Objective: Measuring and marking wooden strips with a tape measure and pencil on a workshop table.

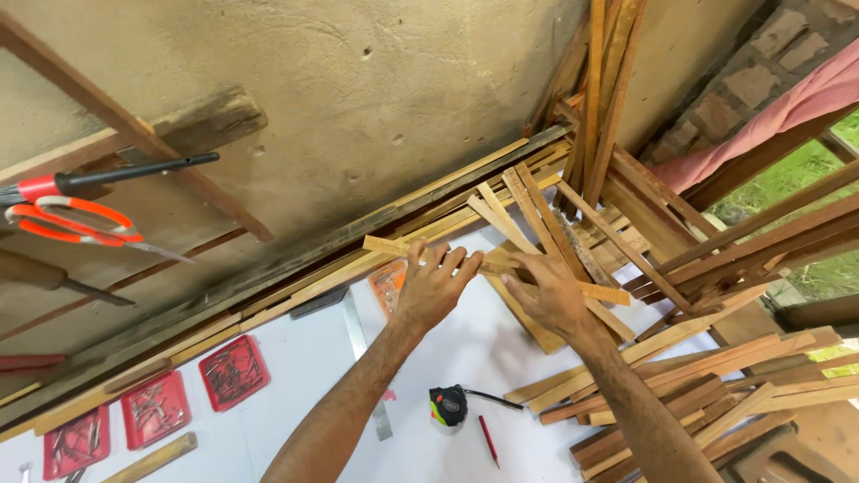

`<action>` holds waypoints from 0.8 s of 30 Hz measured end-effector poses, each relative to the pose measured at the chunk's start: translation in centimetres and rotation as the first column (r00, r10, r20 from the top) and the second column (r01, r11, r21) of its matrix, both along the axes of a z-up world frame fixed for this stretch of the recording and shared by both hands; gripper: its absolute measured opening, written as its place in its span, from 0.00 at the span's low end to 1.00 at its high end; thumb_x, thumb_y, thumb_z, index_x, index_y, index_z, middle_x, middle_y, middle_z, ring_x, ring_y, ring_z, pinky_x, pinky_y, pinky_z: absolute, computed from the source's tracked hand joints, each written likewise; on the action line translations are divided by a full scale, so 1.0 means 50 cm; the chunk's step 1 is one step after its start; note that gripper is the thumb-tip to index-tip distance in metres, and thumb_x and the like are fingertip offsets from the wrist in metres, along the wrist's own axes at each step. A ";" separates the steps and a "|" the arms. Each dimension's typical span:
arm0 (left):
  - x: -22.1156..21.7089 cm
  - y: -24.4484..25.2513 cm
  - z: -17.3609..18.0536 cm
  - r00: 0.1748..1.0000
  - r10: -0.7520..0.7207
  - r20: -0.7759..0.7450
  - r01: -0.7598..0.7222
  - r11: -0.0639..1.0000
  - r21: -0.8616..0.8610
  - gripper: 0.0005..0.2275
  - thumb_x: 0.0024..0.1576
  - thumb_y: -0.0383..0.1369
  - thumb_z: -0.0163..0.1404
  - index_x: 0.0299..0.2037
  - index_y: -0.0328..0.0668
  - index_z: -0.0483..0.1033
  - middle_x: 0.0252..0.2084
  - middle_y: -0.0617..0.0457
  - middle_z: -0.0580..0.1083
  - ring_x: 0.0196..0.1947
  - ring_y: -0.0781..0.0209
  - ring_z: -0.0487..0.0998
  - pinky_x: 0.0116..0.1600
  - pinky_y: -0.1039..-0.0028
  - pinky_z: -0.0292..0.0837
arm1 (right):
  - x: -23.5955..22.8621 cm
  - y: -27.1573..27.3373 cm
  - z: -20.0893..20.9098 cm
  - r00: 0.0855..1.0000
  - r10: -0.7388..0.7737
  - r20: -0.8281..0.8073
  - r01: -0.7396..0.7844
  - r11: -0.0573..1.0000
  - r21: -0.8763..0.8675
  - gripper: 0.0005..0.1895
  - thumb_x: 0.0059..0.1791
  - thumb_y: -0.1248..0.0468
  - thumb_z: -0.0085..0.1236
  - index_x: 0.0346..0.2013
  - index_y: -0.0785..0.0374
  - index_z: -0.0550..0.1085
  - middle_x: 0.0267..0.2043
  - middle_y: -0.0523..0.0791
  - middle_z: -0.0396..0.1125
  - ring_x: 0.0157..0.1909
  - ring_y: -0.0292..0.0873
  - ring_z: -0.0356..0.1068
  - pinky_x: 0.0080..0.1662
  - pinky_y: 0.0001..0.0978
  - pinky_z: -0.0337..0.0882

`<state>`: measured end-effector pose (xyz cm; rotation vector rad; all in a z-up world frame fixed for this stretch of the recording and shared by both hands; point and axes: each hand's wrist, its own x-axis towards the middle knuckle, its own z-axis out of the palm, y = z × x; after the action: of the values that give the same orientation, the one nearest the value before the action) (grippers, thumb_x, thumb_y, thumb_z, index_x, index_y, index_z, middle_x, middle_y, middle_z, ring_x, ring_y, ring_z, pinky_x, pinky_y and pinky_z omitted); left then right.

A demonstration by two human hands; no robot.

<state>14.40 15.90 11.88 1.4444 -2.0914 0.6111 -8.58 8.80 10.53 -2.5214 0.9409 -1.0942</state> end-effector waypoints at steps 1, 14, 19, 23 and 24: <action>0.011 0.014 0.004 1.000 0.010 0.000 -0.010 1.000 0.005 0.12 0.63 0.35 0.52 0.57 0.49 0.76 0.46 0.58 0.73 0.49 0.57 0.73 0.65 0.48 0.58 | 0.011 0.015 0.014 1.000 0.010 0.000 -0.010 1.000 0.005 0.21 0.51 0.53 0.62 0.53 0.63 0.76 0.48 0.51 0.75 0.50 0.53 0.73 0.51 0.42 0.73; 0.127 0.204 0.023 0.992 0.115 0.043 -0.121 0.969 0.215 0.09 0.64 0.42 0.51 0.41 0.49 0.73 0.32 0.55 0.74 0.39 0.55 0.75 0.44 0.59 0.66 | 0.125 0.142 0.059 0.975 0.204 -0.088 -0.199 0.978 0.064 0.10 0.47 0.57 0.67 0.38 0.59 0.81 0.35 0.43 0.74 0.41 0.46 0.71 0.44 0.41 0.70; 0.143 0.271 0.001 0.978 0.206 -0.043 -0.166 0.881 0.443 0.09 0.66 0.43 0.50 0.43 0.48 0.74 0.34 0.54 0.76 0.35 0.56 0.76 0.43 0.60 0.67 | 0.149 0.180 0.039 0.959 0.258 -0.116 -0.247 0.964 0.103 0.11 0.47 0.57 0.67 0.38 0.59 0.81 0.36 0.42 0.76 0.41 0.45 0.71 0.46 0.41 0.68; 0.159 0.312 -0.012 0.960 0.237 -0.149 -0.128 0.846 0.517 0.14 0.62 0.45 0.54 0.48 0.45 0.74 0.36 0.54 0.78 0.40 0.56 0.77 0.44 0.60 0.66 | 0.170 0.214 0.027 0.937 0.320 -0.140 -0.297 0.941 0.163 0.14 0.48 0.57 0.66 0.43 0.61 0.79 0.38 0.44 0.76 0.41 0.47 0.72 0.44 0.42 0.70; 0.162 0.325 -0.021 0.958 0.231 -0.169 -0.120 0.860 0.495 0.14 0.62 0.44 0.55 0.49 0.45 0.74 0.39 0.54 0.78 0.44 0.56 0.76 0.48 0.59 0.66 | 0.174 0.224 0.021 0.935 0.331 -0.126 -0.305 0.934 0.187 0.14 0.48 0.58 0.65 0.45 0.61 0.79 0.39 0.44 0.76 0.41 0.48 0.72 0.44 0.42 0.71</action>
<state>22.52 32.14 10.84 1.8943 -2.0247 -0.0312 0.14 20.00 11.57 -2.5315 0.5955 -0.7004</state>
